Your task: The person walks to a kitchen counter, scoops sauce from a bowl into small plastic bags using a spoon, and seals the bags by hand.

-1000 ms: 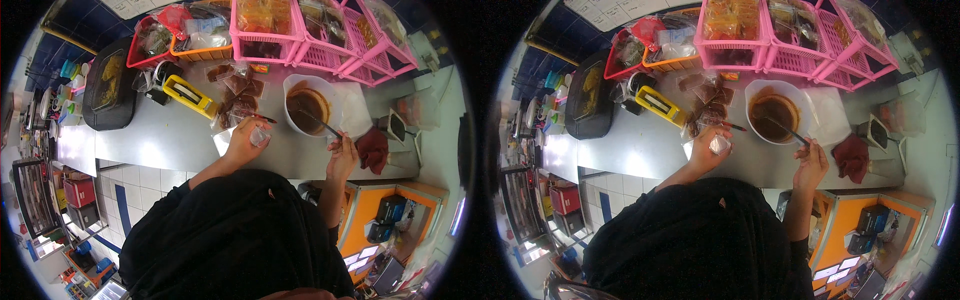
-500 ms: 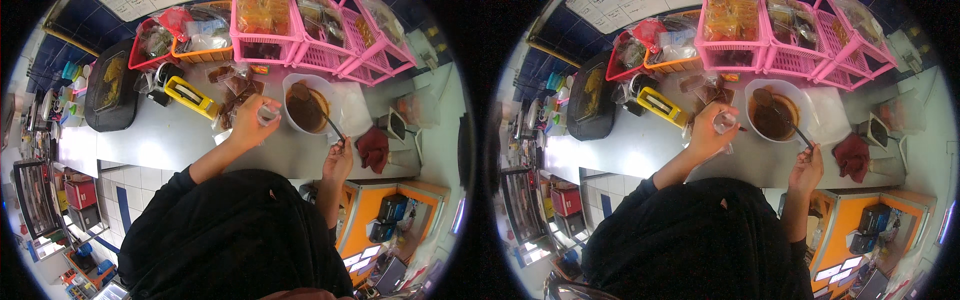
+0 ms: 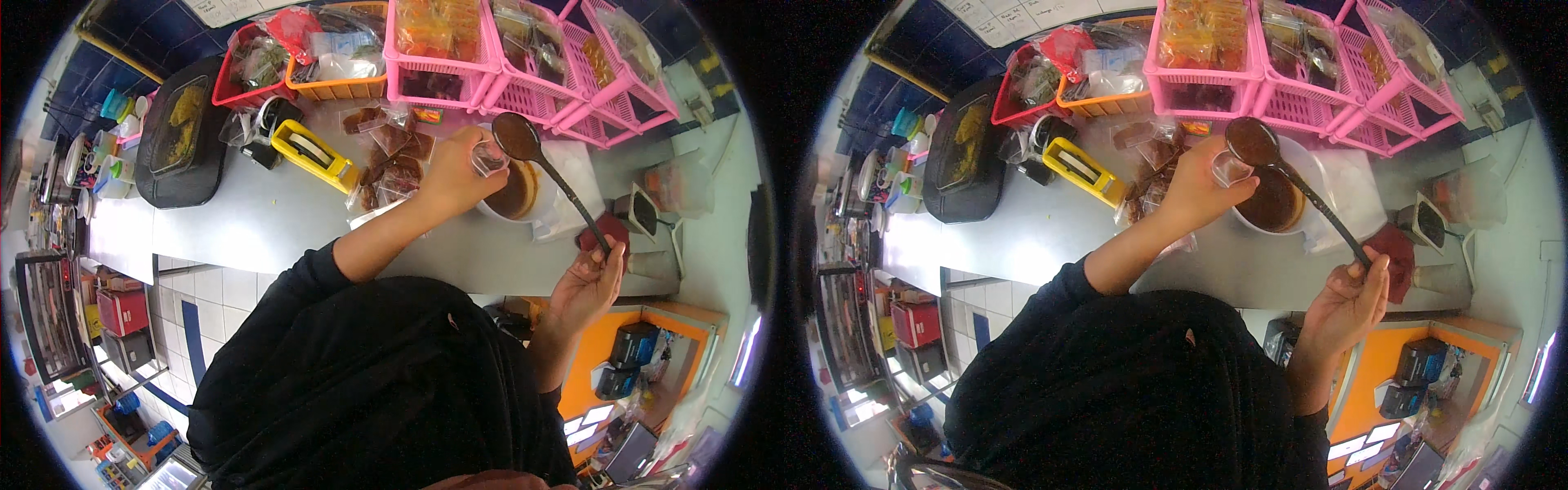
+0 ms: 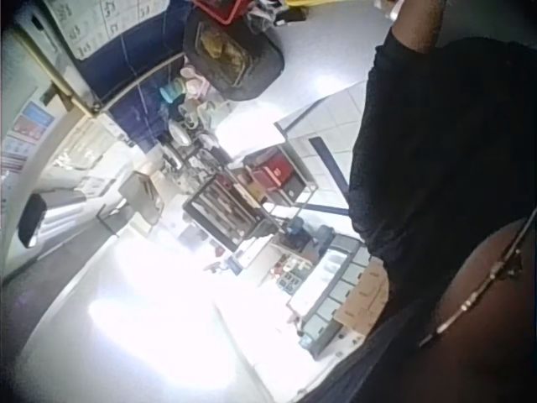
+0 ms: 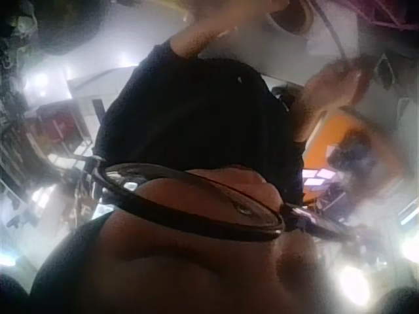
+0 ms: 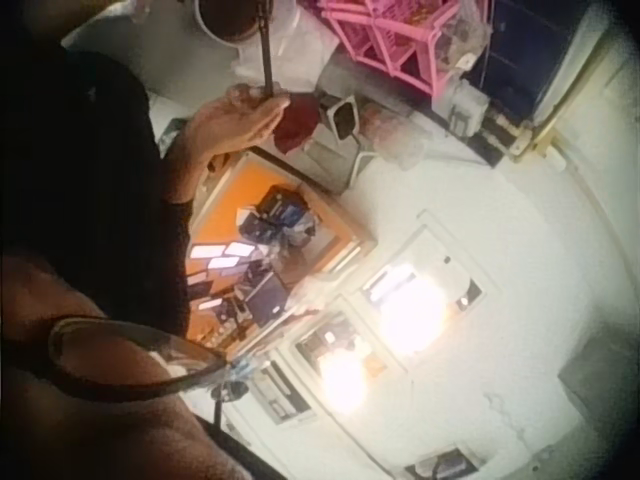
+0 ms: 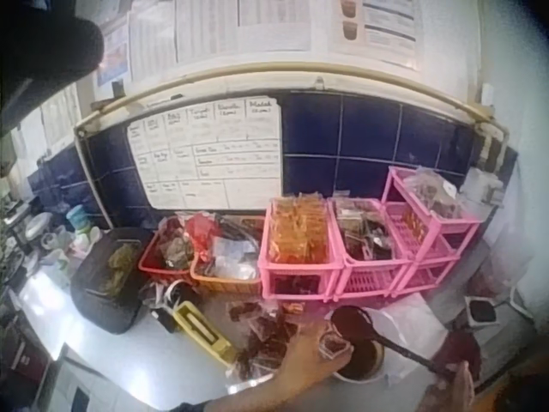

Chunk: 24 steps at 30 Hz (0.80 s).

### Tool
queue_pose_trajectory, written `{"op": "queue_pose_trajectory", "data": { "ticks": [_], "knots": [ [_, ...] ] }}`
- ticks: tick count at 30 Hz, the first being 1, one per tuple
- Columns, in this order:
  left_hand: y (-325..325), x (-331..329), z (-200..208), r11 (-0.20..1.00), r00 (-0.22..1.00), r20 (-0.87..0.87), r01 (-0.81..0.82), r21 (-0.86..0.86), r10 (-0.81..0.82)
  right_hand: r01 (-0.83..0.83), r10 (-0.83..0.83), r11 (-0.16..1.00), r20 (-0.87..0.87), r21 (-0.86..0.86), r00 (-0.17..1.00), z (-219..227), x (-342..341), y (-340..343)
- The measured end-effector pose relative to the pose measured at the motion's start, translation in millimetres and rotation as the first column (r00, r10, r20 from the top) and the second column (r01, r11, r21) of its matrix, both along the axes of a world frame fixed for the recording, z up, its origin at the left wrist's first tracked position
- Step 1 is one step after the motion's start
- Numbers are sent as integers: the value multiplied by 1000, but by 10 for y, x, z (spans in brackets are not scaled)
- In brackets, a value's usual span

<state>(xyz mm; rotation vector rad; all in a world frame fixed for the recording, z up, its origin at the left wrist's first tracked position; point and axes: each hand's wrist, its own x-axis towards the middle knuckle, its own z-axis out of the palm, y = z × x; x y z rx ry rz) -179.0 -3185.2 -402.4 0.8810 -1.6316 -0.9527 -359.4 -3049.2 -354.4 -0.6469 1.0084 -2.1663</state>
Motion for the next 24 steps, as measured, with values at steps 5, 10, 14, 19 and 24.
{"op": "queue_pose_trajectory", "data": {
  "ticks": [5,10,14,19,24],
  "knots": [
    [10,-37,35,998,993,-114,28,61,-21,110,-112,994,-247,-25,962,90,142,36],
    [22,-83,50,973,900,-429,159,169,-73,108,-153,987,-478,-121,865,101,146,96],
    [50,26,167,982,986,-137,115,146,-96,96,-197,976,-603,-196,773,84,111,185],
    [28,33,153,988,979,-177,121,100,-102,82,-253,960,-701,-267,667,162,218,202],
    [64,53,218,987,992,-100,86,133,-73,-5,-311,939,-859,-343,407,176,190,221]
  ]
}}
